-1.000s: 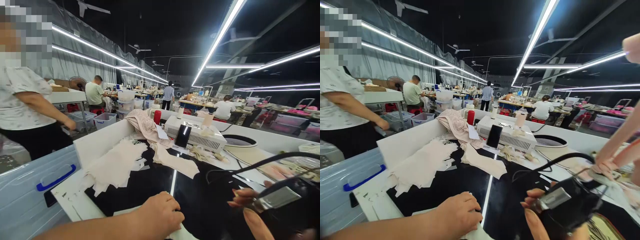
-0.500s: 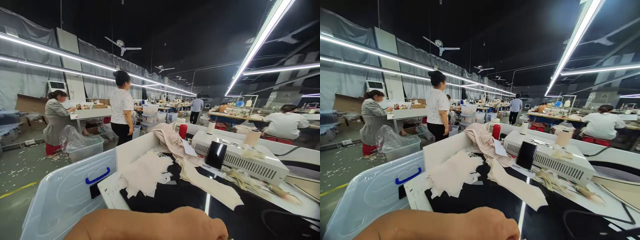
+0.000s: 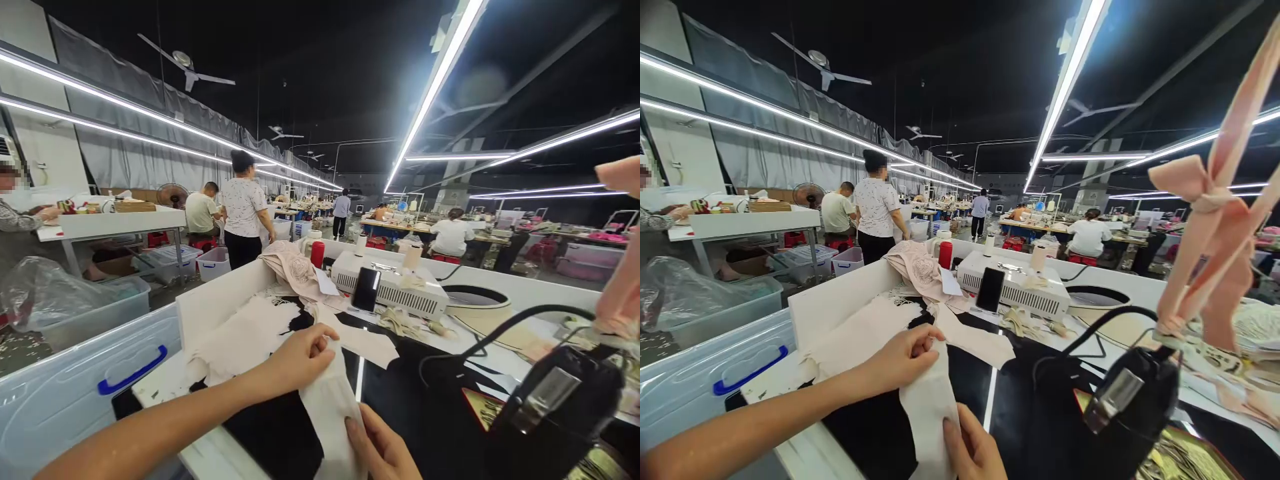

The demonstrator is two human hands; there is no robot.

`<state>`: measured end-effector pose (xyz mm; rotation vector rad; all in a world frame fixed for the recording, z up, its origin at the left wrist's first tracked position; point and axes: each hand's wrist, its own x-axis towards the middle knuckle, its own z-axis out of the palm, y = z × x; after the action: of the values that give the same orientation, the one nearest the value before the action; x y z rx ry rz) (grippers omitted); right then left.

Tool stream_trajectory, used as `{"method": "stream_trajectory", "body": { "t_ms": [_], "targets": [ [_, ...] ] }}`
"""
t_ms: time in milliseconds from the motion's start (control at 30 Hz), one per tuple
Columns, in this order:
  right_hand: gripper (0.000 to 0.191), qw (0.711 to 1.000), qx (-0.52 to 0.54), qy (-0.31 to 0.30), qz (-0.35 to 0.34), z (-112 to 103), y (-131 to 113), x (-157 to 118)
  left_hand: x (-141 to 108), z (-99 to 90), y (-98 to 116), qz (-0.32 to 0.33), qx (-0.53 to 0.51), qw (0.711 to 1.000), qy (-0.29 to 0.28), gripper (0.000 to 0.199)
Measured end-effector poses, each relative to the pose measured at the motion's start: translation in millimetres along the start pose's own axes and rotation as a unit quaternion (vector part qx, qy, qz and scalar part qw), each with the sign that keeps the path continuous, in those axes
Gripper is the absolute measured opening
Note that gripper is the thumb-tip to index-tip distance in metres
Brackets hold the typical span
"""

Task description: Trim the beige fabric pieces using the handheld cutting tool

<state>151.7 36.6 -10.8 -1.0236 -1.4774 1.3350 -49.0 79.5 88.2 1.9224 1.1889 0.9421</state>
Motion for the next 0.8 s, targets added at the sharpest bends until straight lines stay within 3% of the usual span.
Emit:
{"method": "stream_trajectory", "body": {
  "t_ms": [100,333,600,800],
  "targets": [
    [0.052,0.997,-0.071,0.004,-0.006,-13,-4,16,1,-11.7,-23,-0.027,0.006,0.999,0.031,0.038],
    [0.046,0.982,-0.140,0.125,-0.011,-25,12,53,16,-22.7,-57,-0.059,0.028,0.994,0.089,0.038],
    [0.057,0.951,-0.186,0.245,-0.015,-72,1,85,94,-17.3,-68,-0.060,0.079,0.988,0.118,0.031],
    [0.039,0.936,-0.217,0.278,-0.014,-111,3,125,149,-2.3,-79,-0.072,0.135,0.983,0.104,0.035]
  ]
}}
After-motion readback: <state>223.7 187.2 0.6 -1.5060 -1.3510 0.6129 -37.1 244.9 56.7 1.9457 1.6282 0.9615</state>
